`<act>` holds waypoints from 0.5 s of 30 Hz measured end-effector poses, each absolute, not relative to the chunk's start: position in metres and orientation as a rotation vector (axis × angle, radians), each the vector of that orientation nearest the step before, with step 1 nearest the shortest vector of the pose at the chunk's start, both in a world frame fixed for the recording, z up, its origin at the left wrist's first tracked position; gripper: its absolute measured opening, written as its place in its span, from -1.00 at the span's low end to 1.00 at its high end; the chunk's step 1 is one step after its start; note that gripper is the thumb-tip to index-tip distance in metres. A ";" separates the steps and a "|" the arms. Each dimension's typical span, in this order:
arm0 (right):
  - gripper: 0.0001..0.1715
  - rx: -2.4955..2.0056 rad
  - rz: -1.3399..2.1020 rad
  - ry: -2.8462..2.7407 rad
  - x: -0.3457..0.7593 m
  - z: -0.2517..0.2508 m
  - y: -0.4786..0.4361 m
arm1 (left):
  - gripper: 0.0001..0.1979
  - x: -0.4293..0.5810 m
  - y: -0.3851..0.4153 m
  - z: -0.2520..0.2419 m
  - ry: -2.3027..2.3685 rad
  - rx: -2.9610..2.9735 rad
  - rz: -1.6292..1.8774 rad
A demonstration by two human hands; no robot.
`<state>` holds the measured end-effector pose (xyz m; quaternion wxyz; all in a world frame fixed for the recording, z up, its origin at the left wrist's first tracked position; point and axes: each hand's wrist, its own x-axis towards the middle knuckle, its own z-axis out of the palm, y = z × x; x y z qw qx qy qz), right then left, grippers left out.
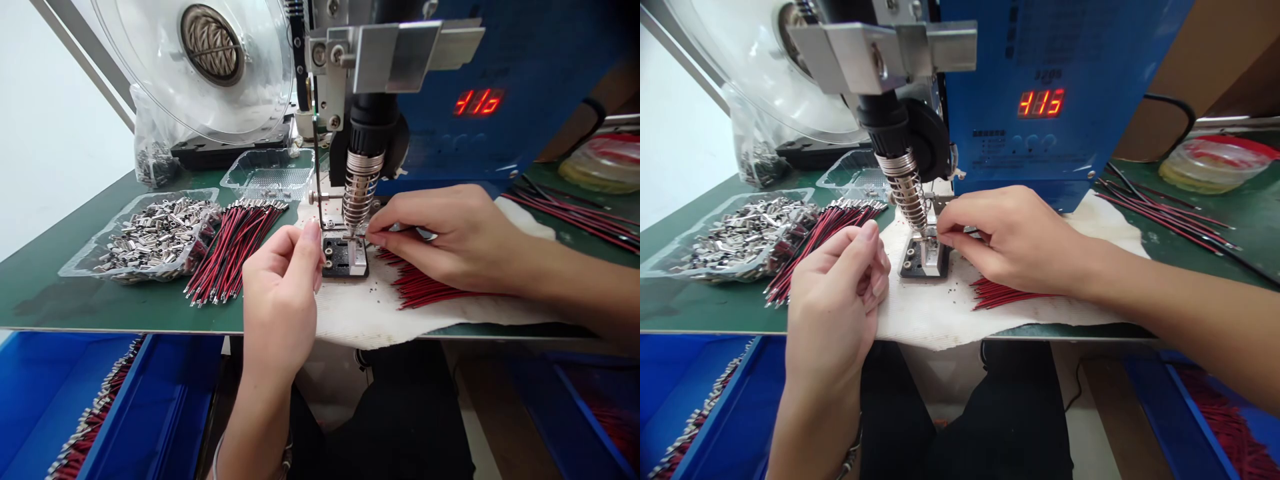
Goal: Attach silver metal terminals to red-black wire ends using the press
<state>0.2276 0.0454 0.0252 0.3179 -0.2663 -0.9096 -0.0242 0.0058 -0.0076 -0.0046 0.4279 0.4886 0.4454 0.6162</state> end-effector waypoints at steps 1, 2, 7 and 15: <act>-0.79 -0.699 -0.068 -2.394 0.228 0.025 0.045 | -0.54 0.006 -0.008 -0.004 1.112 1.220 1.536; -0.79 -0.698 -0.069 -2.394 0.228 0.025 0.046 | -0.54 0.006 -0.008 -0.004 1.114 1.219 1.535; -0.79 -0.658 -0.086 -2.391 0.227 0.023 0.046 | -0.53 0.006 -0.009 -0.002 1.137 1.219 1.542; -0.81 -0.670 -0.112 -2.403 0.228 0.023 0.046 | -0.55 0.005 -0.007 -0.006 1.094 1.240 1.539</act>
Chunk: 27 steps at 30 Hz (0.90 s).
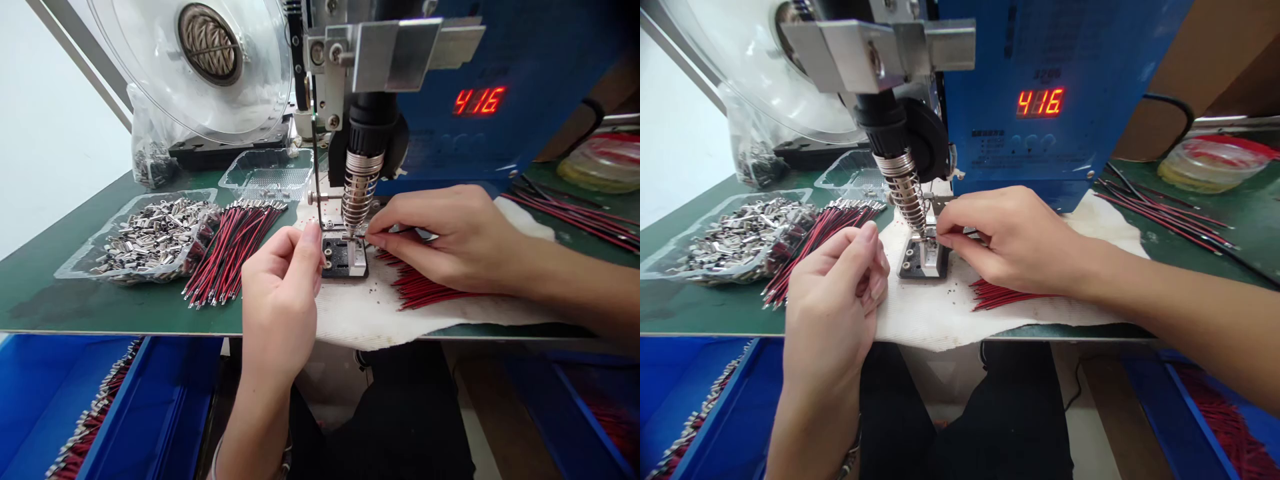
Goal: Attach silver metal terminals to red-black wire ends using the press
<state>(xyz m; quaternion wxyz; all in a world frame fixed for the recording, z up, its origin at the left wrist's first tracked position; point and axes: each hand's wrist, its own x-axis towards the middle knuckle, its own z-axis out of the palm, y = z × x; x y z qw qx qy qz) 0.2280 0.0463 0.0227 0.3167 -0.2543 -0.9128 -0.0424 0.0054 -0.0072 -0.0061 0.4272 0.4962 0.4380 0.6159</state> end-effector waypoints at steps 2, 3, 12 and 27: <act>-0.81 -0.667 -0.120 -2.404 0.228 0.023 0.046 | -0.56 0.005 -0.007 -0.007 1.090 1.269 1.519; -0.81 -0.666 -0.123 -2.404 0.229 0.023 0.046 | -0.56 0.004 -0.007 -0.007 1.092 1.277 1.514; -0.82 -0.648 -0.122 -2.395 0.228 0.023 0.046 | -0.56 0.005 -0.007 -0.006 1.087 1.260 1.532; -0.87 -0.635 -0.153 -2.335 0.226 0.019 0.046 | -0.57 0.005 -0.006 -0.007 1.097 1.268 1.532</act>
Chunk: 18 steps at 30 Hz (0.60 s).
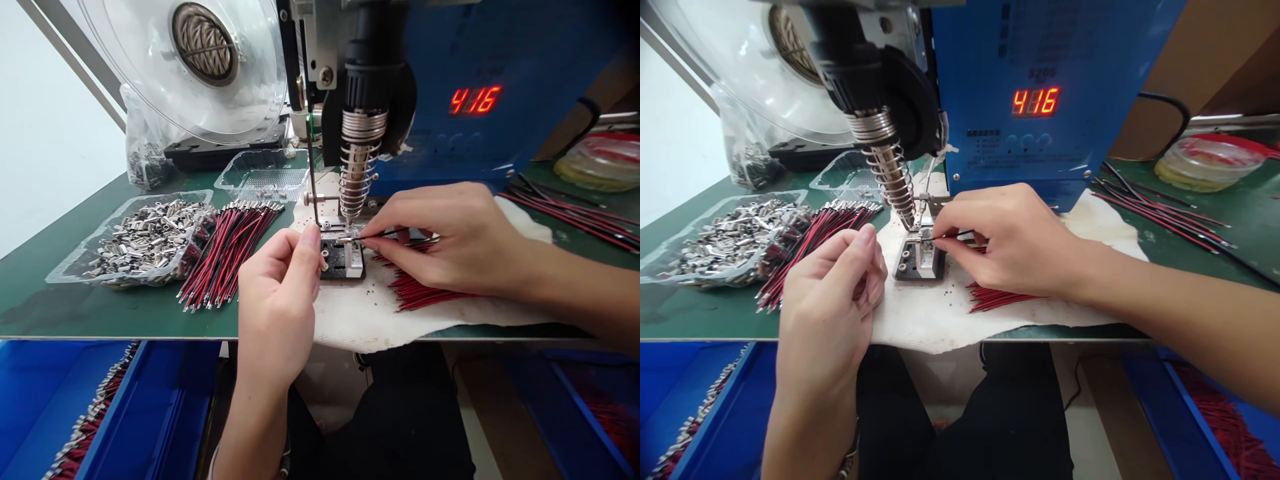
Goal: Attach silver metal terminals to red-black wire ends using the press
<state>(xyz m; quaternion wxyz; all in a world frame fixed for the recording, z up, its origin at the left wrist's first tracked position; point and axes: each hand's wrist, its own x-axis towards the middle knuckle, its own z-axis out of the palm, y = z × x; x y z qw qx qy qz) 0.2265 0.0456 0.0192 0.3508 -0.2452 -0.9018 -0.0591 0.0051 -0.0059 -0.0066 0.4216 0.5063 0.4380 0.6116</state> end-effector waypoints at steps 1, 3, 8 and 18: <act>-0.87 -0.637 -0.153 -2.333 0.226 0.020 0.045 | -0.57 0.005 -0.006 -0.007 1.099 1.274 1.532; -0.86 -0.638 -0.154 -2.331 0.226 0.020 0.045 | -0.57 0.005 -0.006 -0.007 1.102 1.287 1.535; -0.88 -0.623 -0.154 -2.323 0.226 0.018 0.047 | -0.57 0.005 -0.006 -0.006 1.105 1.289 1.543; -0.88 -0.634 -0.137 -2.278 0.225 0.019 0.043 | -0.56 0.007 -0.007 -0.004 1.126 1.239 1.539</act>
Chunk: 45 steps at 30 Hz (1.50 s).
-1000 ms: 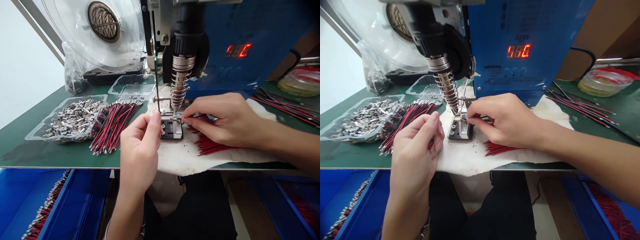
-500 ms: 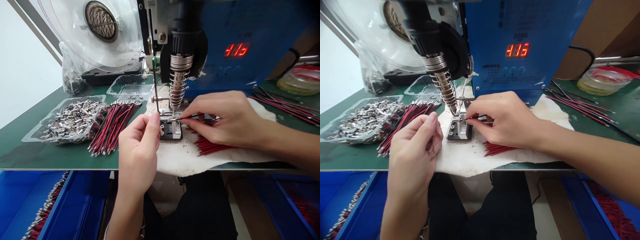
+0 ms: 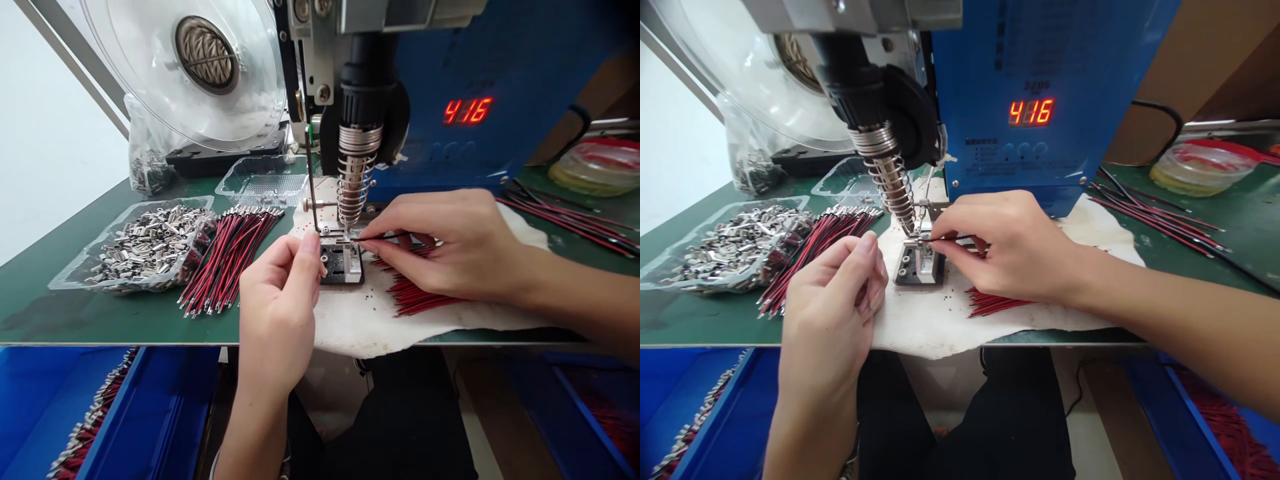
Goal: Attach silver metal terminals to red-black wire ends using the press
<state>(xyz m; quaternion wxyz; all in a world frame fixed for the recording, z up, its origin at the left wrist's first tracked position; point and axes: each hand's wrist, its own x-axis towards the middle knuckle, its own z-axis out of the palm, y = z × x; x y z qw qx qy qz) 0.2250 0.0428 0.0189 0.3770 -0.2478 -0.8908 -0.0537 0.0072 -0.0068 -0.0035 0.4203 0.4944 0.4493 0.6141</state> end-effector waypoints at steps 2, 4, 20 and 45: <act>-0.88 -0.618 -0.144 -2.275 0.225 0.020 0.042 | -0.56 0.007 -0.007 -0.003 1.126 1.226 1.539; -0.86 -0.620 -0.155 -2.278 0.225 0.021 0.042 | -0.56 0.008 -0.007 -0.002 1.130 1.217 1.534; -0.85 -0.630 -0.264 -2.233 0.226 0.024 0.041 | -0.56 0.008 -0.007 -0.002 1.138 1.216 1.525; -0.82 -0.621 -0.299 -2.235 0.226 0.024 0.042 | -0.55 0.007 -0.008 -0.003 1.140 1.229 1.540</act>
